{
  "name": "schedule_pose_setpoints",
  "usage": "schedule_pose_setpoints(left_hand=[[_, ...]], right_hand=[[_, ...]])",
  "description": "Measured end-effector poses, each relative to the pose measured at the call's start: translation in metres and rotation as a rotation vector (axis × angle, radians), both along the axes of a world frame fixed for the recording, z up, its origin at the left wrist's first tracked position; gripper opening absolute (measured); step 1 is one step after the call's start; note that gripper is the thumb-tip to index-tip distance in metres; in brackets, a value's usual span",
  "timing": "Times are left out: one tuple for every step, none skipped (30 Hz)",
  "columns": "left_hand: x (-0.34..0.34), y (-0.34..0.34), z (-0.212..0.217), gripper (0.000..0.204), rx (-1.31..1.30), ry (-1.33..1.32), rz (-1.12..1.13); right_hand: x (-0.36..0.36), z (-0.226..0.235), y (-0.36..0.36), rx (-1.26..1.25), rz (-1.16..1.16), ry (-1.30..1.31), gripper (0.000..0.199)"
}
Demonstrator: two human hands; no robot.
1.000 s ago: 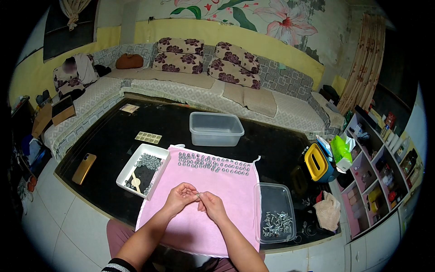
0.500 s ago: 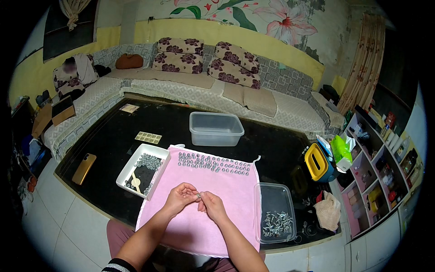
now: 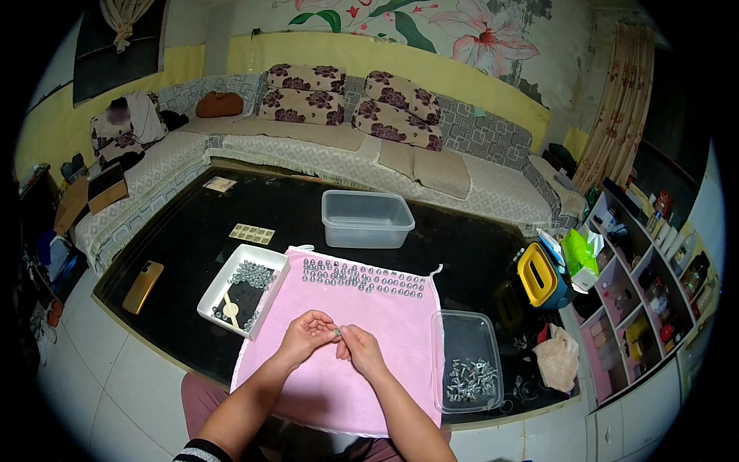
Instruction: The person picks up a small metal piece and attaches a circular washer or component to it by hand, placing the assembled items onto a pink cloth.
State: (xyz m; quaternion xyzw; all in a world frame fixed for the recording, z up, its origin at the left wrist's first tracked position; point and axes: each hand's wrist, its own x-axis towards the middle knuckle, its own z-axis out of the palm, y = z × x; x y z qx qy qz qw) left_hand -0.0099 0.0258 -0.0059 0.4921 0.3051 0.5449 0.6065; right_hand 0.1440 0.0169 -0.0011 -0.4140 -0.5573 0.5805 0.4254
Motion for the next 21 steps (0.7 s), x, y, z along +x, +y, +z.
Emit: schedule_pose_setpoints(left_hand=[[0.000, 0.000, 0.000, 0.021, -0.003, -0.004, -0.003], [0.000, 0.000, 0.000, 0.021, -0.003, 0.004, 0.004], [-0.001, 0.000, 0.000, 0.020, -0.004, 0.012, 0.011], [-0.001, 0.000, 0.000, 0.020, -0.004, 0.019, 0.017], [-0.001, 0.000, 0.000, 0.020, -0.010, 0.000, 0.001], [-0.001, 0.000, -0.001, 0.020, -0.017, -0.019, -0.015], [0.000, 0.001, -0.001, 0.020, -0.024, -0.037, -0.031], [0.000, 0.001, -0.001, 0.021, -0.021, -0.034, -0.026], [0.000, 0.000, -0.001, 0.021, -0.018, -0.031, -0.021], [0.000, 0.000, 0.000, 0.021, -0.014, -0.028, -0.015], [0.000, 0.000, -0.001, 0.022, -0.010, -0.022, -0.008], [-0.001, 0.001, -0.003, 0.022, -0.006, -0.016, -0.002], [-0.001, 0.001, -0.004, 0.023, -0.002, -0.011, 0.003], [0.000, 0.002, -0.005, 0.023, 0.002, -0.003, -0.005], [0.000, 0.002, -0.005, 0.023, 0.006, 0.005, -0.013], [0.000, 0.002, -0.005, 0.023, 0.010, 0.013, -0.019], [0.000, 0.002, -0.006, 0.023, 0.020, 0.029, -0.010], [0.001, 0.001, -0.006, 0.023, 0.029, 0.046, -0.001], [0.002, 0.001, -0.006, 0.023, 0.039, 0.061, 0.009], [0.002, 0.001, -0.006, 0.023, 0.040, 0.052, 0.001], [0.002, 0.001, -0.007, 0.023, 0.041, 0.042, -0.008]], right_hand=[[0.000, 0.001, 0.000, -0.019, -0.006, 0.006, 0.026], [-0.002, 0.004, -0.001, -0.004, -0.024, -0.004, 0.027], [-0.005, 0.007, -0.003, 0.011, -0.042, -0.014, 0.029], [-0.007, 0.009, -0.005, 0.027, -0.060, -0.024, 0.030], [-0.005, 0.007, -0.003, 0.023, -0.027, -0.005, 0.030], [-0.002, 0.001, -0.001, 0.019, 0.006, 0.015, 0.031], [0.000, 0.000, 0.000, 0.015, 0.039, 0.035, 0.031], [0.000, -0.001, 0.000, 0.009, 0.025, 0.034, 0.030], [0.000, -0.001, 0.000, 0.002, 0.012, 0.033, 0.029], [0.000, 0.000, 0.000, -0.004, -0.001, 0.031, 0.028], [-0.002, 0.001, -0.001, 0.005, -0.017, 0.023, 0.027], [-0.004, 0.004, -0.002, 0.014, -0.034, 0.014, 0.027], [-0.005, 0.006, -0.003, 0.023, -0.052, 0.005, 0.026], [-0.004, 0.004, -0.002, 0.022, -0.033, 0.009, 0.026], [-0.002, 0.000, -0.001, 0.021, -0.014, 0.012, 0.026], [-0.001, -0.002, 0.000, 0.020, 0.006, 0.016, 0.026], [-0.001, -0.002, 0.000, 0.022, 0.005, 0.023, 0.026], [-0.001, -0.002, 0.000, 0.025, 0.005, 0.029, 0.026], [-0.001, -0.002, 0.000, 0.028, 0.004, 0.034, 0.025], [0.000, -0.003, 0.000, 0.021, 0.004, 0.030, 0.025], [0.000, -0.003, 0.000, 0.014, 0.004, 0.026, 0.026]])
